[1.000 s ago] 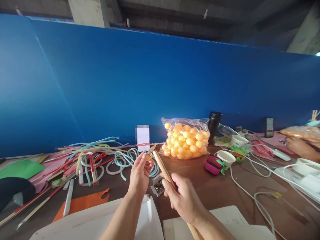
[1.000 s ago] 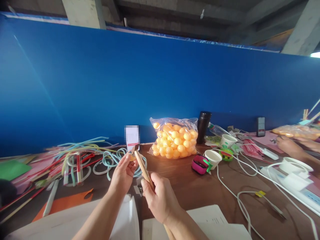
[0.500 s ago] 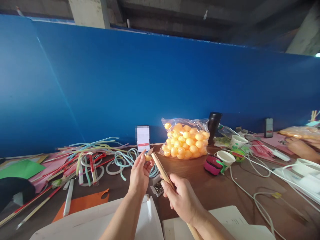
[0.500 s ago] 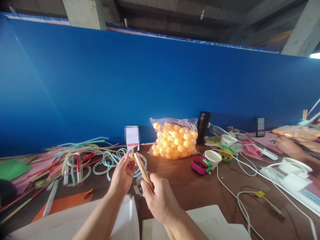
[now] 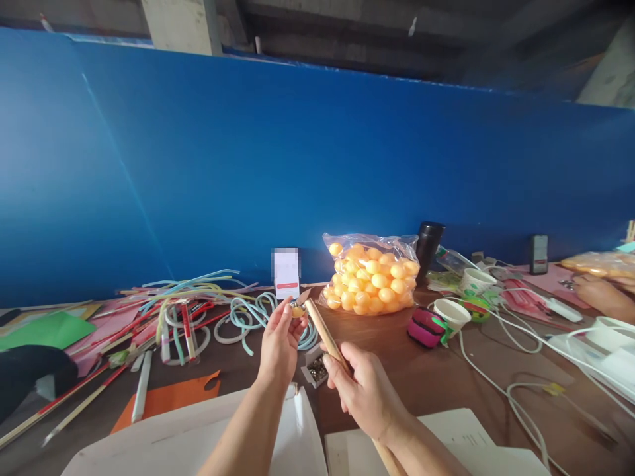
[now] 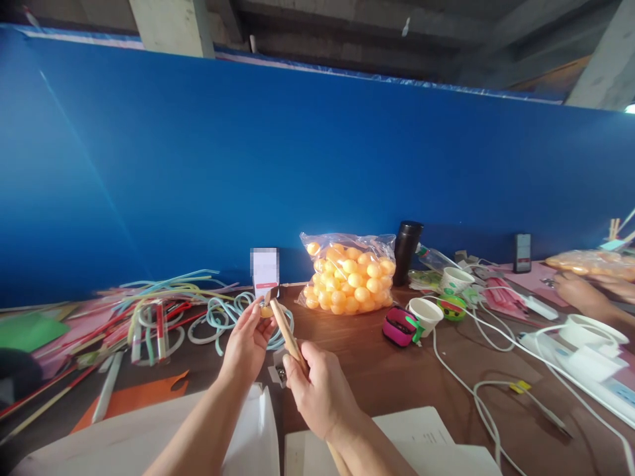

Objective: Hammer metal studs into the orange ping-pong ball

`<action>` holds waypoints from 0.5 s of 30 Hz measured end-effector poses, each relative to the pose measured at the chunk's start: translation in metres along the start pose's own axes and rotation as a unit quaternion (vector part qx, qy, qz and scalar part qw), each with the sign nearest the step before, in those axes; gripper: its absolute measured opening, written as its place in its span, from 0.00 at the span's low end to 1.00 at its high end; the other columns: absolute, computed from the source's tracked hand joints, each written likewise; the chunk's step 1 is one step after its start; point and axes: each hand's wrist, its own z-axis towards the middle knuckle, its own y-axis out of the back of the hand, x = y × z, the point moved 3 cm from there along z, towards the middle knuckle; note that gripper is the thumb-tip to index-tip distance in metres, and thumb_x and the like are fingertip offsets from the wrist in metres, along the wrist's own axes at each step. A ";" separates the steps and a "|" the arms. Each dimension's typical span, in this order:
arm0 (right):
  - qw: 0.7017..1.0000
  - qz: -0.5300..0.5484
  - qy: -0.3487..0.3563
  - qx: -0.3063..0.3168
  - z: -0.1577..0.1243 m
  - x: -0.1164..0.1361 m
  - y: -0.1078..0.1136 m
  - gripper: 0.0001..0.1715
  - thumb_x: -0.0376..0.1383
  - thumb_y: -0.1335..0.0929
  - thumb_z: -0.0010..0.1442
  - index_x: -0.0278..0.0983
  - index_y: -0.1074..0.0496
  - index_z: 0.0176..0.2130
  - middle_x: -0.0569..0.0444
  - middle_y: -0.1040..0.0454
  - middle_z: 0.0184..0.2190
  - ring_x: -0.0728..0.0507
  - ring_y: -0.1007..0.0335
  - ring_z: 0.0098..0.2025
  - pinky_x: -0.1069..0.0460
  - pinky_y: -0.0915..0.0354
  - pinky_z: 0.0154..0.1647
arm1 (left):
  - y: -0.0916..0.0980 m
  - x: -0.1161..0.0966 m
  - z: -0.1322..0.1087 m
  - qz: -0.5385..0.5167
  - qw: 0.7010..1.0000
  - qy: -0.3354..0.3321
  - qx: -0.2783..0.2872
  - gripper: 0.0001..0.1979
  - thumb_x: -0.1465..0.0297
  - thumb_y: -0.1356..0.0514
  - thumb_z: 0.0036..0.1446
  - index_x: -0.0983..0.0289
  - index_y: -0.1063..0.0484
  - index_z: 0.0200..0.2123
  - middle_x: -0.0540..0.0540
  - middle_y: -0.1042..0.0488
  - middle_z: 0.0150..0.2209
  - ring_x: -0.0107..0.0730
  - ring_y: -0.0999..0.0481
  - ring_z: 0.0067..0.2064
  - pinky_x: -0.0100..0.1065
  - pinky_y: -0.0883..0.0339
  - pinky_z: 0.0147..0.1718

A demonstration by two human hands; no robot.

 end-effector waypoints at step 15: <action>1.000 -0.002 -0.003 -0.013 0.001 -0.002 -0.002 0.16 0.43 0.39 0.66 0.35 0.29 0.41 0.58 0.28 0.21 0.50 0.35 0.15 0.57 0.41 0.16 | 0.002 0.001 0.001 0.013 1.000 -0.001 0.000 0.20 0.67 0.34 0.50 0.62 0.27 0.48 0.55 0.23 0.39 0.27 0.23 0.35 0.31 0.30 0.39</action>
